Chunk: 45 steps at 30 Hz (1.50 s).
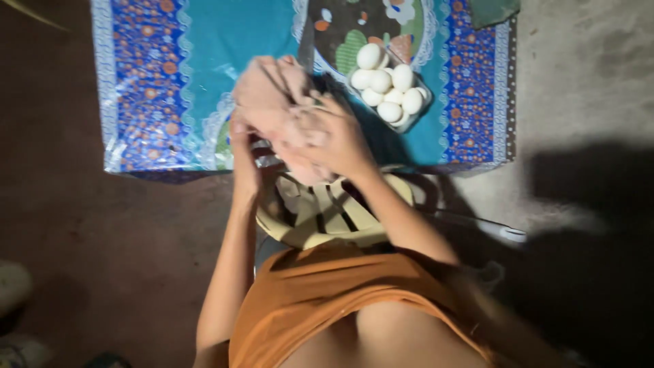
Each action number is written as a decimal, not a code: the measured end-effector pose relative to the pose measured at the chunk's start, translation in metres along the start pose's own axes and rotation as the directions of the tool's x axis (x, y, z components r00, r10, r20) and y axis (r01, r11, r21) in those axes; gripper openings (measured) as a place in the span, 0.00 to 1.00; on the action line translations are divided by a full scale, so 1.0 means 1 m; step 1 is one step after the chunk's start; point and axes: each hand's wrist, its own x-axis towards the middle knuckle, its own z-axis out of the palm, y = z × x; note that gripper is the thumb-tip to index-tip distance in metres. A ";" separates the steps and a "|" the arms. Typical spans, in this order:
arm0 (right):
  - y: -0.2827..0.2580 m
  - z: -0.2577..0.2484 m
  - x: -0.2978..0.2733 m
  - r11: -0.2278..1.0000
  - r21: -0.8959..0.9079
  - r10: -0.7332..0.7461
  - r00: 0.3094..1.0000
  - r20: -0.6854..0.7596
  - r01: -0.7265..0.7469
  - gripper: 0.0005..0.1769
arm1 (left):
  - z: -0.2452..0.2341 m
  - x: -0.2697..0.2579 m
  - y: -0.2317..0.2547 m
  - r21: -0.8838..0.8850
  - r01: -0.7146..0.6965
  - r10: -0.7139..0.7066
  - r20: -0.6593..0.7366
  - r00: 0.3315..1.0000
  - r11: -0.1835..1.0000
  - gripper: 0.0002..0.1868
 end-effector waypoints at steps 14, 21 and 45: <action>0.022 0.081 0.022 0.982 -0.153 0.115 0.992 0.041 -0.108 0.50 | -0.035 0.073 -0.021 0.909 -0.256 0.410 0.107 0.906 0.329 0.35; 0.055 0.006 -0.005 0.977 0.048 0.209 0.977 -0.047 -0.207 0.38 | 0.041 0.037 0.015 0.965 -0.263 0.601 0.197 0.775 0.023 0.45; 0.406 -0.200 -0.042 0.820 0.262 0.567 0.663 -0.488 -0.508 0.36 | 0.400 0.204 -0.132 0.717 -0.488 0.106 0.508 0.855 0.498 0.34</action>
